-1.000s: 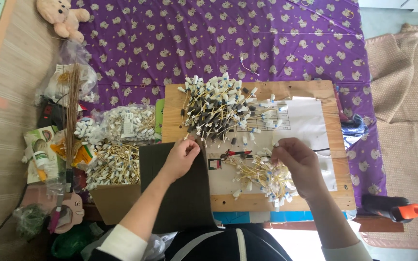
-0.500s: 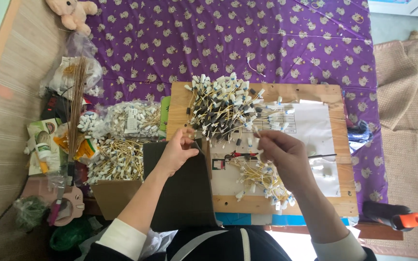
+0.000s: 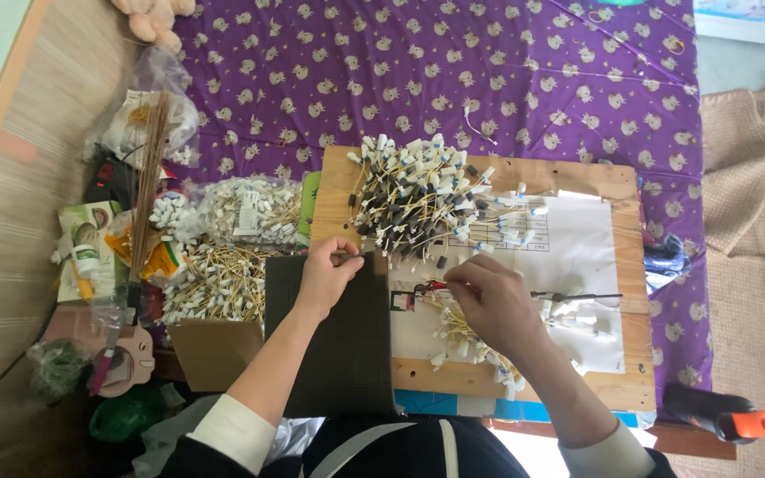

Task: Assembling small plastic components onto wire stems at a manual workstation

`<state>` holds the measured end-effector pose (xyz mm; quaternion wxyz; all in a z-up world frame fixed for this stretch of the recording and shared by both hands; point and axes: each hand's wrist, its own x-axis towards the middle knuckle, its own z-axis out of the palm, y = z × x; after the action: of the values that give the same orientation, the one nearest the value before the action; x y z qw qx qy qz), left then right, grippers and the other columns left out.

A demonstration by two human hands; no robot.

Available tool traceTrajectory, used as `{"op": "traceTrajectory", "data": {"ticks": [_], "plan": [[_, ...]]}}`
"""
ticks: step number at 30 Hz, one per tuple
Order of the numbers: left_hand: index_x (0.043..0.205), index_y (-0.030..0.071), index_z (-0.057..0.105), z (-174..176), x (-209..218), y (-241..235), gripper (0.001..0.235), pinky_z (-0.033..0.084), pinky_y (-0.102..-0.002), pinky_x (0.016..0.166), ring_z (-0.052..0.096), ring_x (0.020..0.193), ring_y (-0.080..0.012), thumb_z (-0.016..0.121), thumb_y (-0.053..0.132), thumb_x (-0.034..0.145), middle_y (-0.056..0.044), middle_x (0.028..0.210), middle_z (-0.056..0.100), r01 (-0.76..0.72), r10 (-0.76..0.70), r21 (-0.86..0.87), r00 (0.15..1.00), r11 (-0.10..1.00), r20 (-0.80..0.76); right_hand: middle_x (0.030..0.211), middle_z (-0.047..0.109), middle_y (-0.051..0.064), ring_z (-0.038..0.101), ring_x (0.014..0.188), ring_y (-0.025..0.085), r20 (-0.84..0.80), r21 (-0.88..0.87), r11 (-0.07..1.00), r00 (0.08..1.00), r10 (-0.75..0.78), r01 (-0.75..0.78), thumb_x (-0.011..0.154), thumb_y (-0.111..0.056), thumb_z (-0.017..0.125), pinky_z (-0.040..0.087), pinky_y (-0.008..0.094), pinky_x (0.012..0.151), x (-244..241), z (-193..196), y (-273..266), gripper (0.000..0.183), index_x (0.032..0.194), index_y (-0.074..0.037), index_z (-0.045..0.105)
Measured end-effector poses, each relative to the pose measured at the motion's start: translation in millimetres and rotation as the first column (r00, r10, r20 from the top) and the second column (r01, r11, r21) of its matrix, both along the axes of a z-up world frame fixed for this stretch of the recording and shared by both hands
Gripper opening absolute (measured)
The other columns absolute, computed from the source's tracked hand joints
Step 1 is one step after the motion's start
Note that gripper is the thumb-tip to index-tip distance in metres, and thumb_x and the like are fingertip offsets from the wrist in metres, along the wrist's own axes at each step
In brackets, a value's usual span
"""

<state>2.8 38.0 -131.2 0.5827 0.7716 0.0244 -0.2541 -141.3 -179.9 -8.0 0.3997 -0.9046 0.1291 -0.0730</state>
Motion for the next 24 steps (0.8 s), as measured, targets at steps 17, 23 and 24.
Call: {"op": "traceTrajectory", "data": {"ticks": [17, 23, 24], "plan": [[0.101, 0.005, 0.069, 95.6, -90.7, -35.4, 0.019, 0.064, -0.042, 0.068, 0.073, 0.079, -0.0337, 0.07, -0.003, 0.083, -0.021, 0.092, 0.072, -0.378, -0.133, -0.619, 0.773, 0.688, -0.62, 0.097, 0.069, 0.0, 0.069, 0.072, 0.026, -0.201, -0.045, 0.999, 0.979, -0.024, 0.016, 0.081, -0.023, 0.072, 0.055, 0.038, 0.065, -16.8, -18.1, -21.1, 0.016, 0.097, -0.025, 0.074], [0.101, 0.009, 0.063, 77.2, -124.1, -59.8, 0.027, 0.063, -0.041, 0.07, 0.073, 0.082, -0.0318, 0.074, -0.003, 0.079, -0.019, 0.097, 0.074, -0.402, -0.137, -0.55, 0.704, 0.732, -0.697, 0.095, 0.069, 0.007, 0.067, 0.066, 0.026, -0.154, 0.002, 1.0, 0.988, 0.013, -0.013, 0.081, -0.022, 0.073, 0.054, 0.038, 0.062, -17.0, -23.7, -25.4, 0.021, 0.101, -0.017, 0.075], [0.102, 0.011, 0.061, 72.3, -128.0, -64.8, 0.03, 0.063, -0.04, 0.071, 0.073, 0.084, -0.0316, 0.076, 0.0, 0.078, -0.017, 0.097, 0.074, -0.384, -0.137, -0.547, 0.714, 0.744, -0.687, 0.095, 0.068, 0.009, 0.068, 0.066, 0.027, -0.117, -0.007, 1.0, 0.993, 0.017, -0.018, 0.08, -0.022, 0.073, 0.055, 0.038, 0.061, -16.9, -26.8, -26.0, 0.023, 0.102, -0.015, 0.074]]}}
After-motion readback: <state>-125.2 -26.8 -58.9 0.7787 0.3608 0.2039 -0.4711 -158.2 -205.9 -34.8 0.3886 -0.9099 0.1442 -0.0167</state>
